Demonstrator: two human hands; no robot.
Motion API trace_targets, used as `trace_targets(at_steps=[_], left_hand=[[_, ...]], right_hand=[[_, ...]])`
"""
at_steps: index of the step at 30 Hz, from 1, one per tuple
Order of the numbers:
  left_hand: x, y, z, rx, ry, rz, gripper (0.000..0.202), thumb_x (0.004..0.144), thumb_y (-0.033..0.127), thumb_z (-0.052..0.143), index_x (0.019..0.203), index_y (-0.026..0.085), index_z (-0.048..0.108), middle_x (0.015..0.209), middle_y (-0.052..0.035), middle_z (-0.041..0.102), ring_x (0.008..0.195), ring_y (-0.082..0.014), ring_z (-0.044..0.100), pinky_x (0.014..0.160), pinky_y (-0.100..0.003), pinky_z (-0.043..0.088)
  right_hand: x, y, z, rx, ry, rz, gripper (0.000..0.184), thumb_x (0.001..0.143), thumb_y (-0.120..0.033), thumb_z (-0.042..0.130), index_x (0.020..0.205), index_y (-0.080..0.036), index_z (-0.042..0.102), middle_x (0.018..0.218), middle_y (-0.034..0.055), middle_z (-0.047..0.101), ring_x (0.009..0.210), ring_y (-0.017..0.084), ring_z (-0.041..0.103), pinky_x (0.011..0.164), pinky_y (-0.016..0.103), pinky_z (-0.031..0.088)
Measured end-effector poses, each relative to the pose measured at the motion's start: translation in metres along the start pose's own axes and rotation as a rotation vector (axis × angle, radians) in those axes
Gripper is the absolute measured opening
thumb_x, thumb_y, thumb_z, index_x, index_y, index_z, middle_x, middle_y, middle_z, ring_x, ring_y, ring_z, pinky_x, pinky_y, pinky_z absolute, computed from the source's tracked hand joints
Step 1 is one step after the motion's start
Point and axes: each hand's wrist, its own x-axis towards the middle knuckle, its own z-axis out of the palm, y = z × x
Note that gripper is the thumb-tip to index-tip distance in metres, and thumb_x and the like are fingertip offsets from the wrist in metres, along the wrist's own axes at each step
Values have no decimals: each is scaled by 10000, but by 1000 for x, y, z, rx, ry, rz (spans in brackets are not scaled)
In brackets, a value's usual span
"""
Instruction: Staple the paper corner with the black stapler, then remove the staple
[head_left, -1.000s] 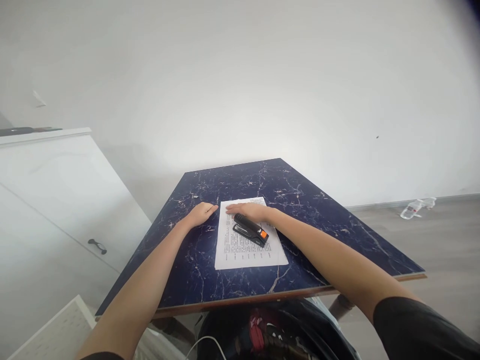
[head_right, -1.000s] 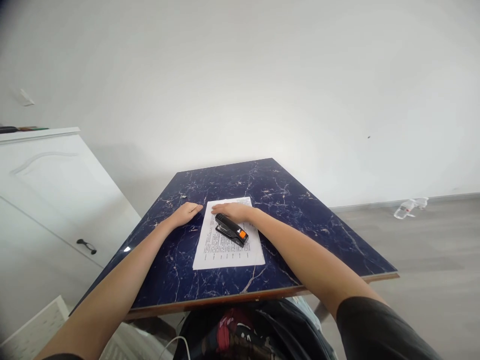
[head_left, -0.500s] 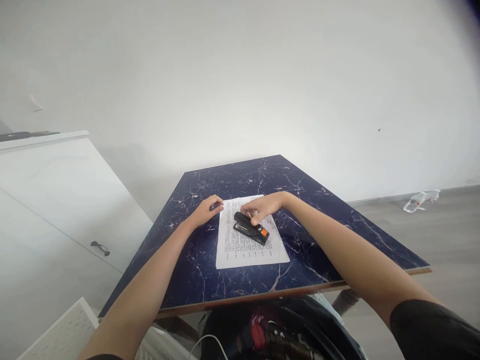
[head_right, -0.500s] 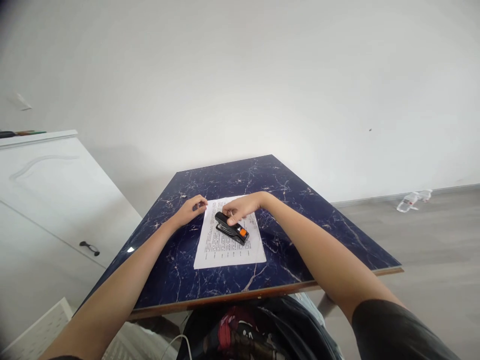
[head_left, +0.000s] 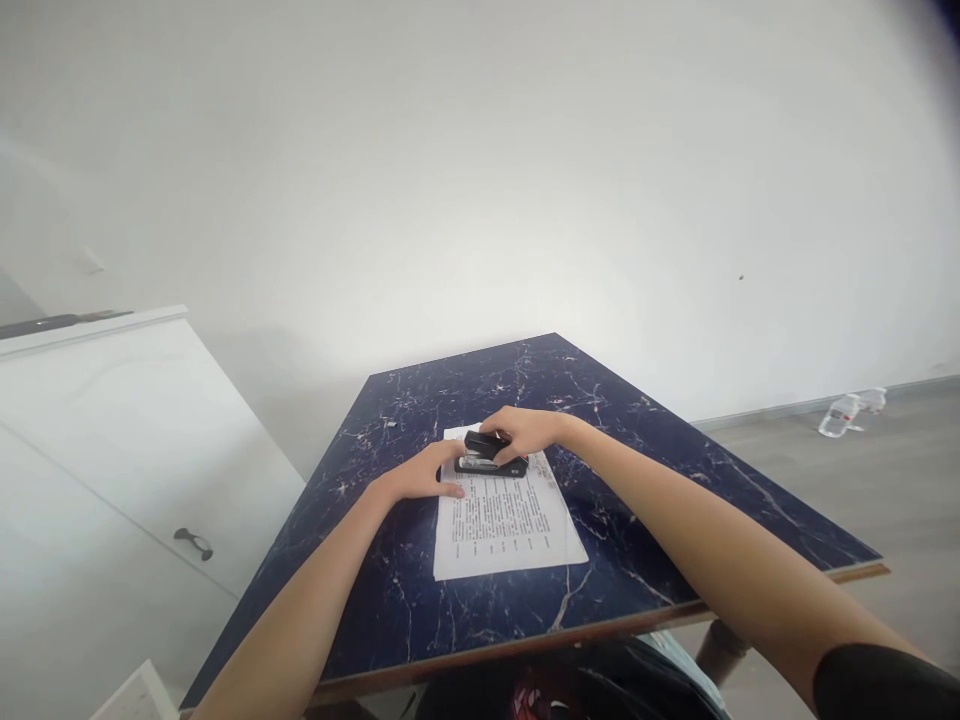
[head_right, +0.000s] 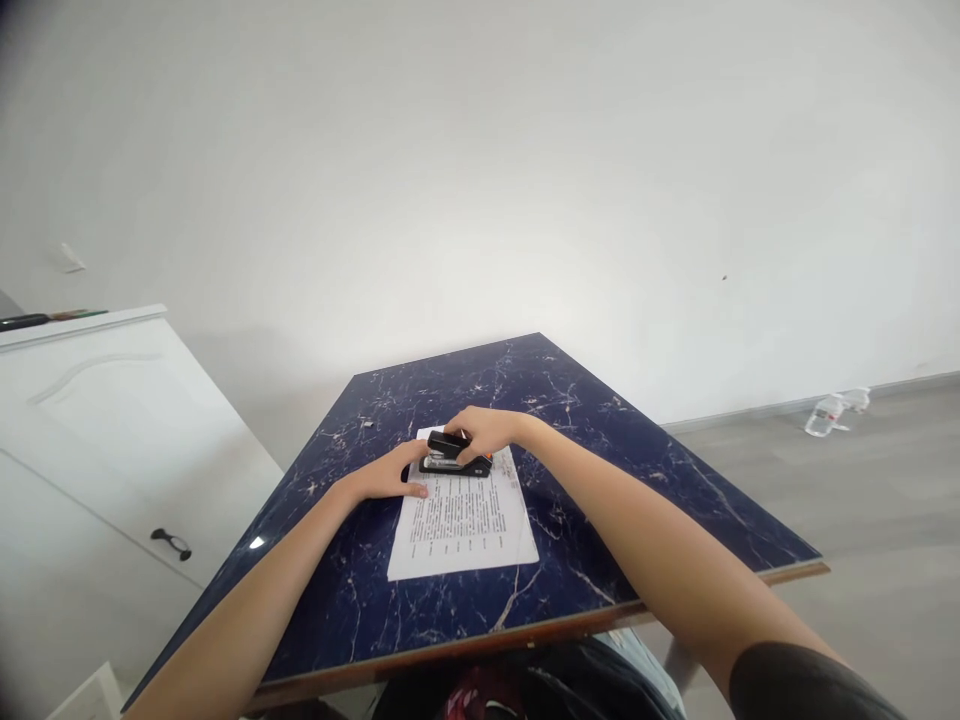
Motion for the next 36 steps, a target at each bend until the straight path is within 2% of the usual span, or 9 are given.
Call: trace_targets(at_steps=[4, 9, 13, 16, 24, 27, 30, 34, 36], left_hand=[[-4, -2, 1, -64, 39, -169, 1088, 731, 689, 829, 1613, 242, 375, 1610, -207, 431, 1438, -449, 448, 1145, -561, 409], [-7, 4, -3, -134, 58, -189, 1043, 726, 669, 842, 1585, 260, 417, 1603, -185, 448, 1416, -439, 481, 1138, -560, 420], [-7, 1, -2, -144, 69, -203, 1066, 714, 670, 850, 1594, 254, 414, 1606, -188, 450, 1423, -447, 479, 1151, -568, 407], [-7, -5, -1, -120, 54, -252, 1128, 705, 676, 853, 1626, 247, 363, 1649, -196, 387, 1467, -463, 418, 1175, -594, 370], [-7, -6, -1, -87, 41, -261, 1112, 711, 680, 845, 1611, 222, 380, 1647, -211, 381, 1469, -467, 409, 1184, -609, 355], [-6, -1, -2, -113, 57, -235, 1100, 714, 673, 845, 1609, 229, 385, 1633, -208, 402, 1451, -466, 432, 1168, -598, 381], [-7, 2, -3, -148, 62, -219, 1079, 720, 673, 839, 1604, 239, 397, 1635, -195, 408, 1457, -460, 430, 1156, -576, 408], [-9, 4, -5, -171, 35, -296, 1116, 710, 698, 833, 1623, 251, 372, 1674, -187, 347, 1495, -472, 380, 1158, -578, 411], [-10, 3, -6, -181, 33, -311, 1124, 706, 703, 833, 1627, 263, 365, 1685, -179, 330, 1506, -472, 364, 1169, -583, 399]], right_hand=[[0, 9, 1, -82, 135, 99, 304, 905, -351, 682, 1124, -139, 680, 1103, 121, 645, 873, 231, 575, 698, 337, 414], [4, 12, 11, -215, 181, 51, 435, 969, -275, 623, 1382, -141, 622, 1104, 137, 623, 1016, 289, 547, 774, 370, 418], [11, 13, 21, -275, 195, -2, 418, 970, -264, 639, 1372, -149, 645, 1060, 129, 621, 988, 284, 537, 785, 382, 419], [14, 13, 26, -275, 179, -14, 438, 965, -271, 660, 1386, -152, 638, 1051, 122, 617, 990, 283, 536, 788, 382, 419], [13, 10, 24, -194, 172, 4, 404, 954, -346, 694, 1322, -181, 692, 1005, 107, 616, 987, 280, 563, 770, 357, 433], [8, 23, 17, -2, 196, 38, 545, 939, -475, 716, 1413, -214, 652, 1147, 124, 651, 1018, 269, 585, 823, 363, 467], [-5, 46, 9, 351, 210, 134, 529, 948, -506, 700, 1387, -212, 680, 1266, 126, 667, 936, 203, 616, 785, 316, 502], [-25, 75, 6, 866, -78, 230, 555, 917, -363, 754, 1410, -129, 649, 945, 85, 740, 619, 116, 608, 618, 258, 532], [-30, 83, 8, 1054, -168, 245, 609, 937, -321, 730, 1486, -115, 568, 888, 77, 751, 595, 131, 667, 606, 258, 577]])
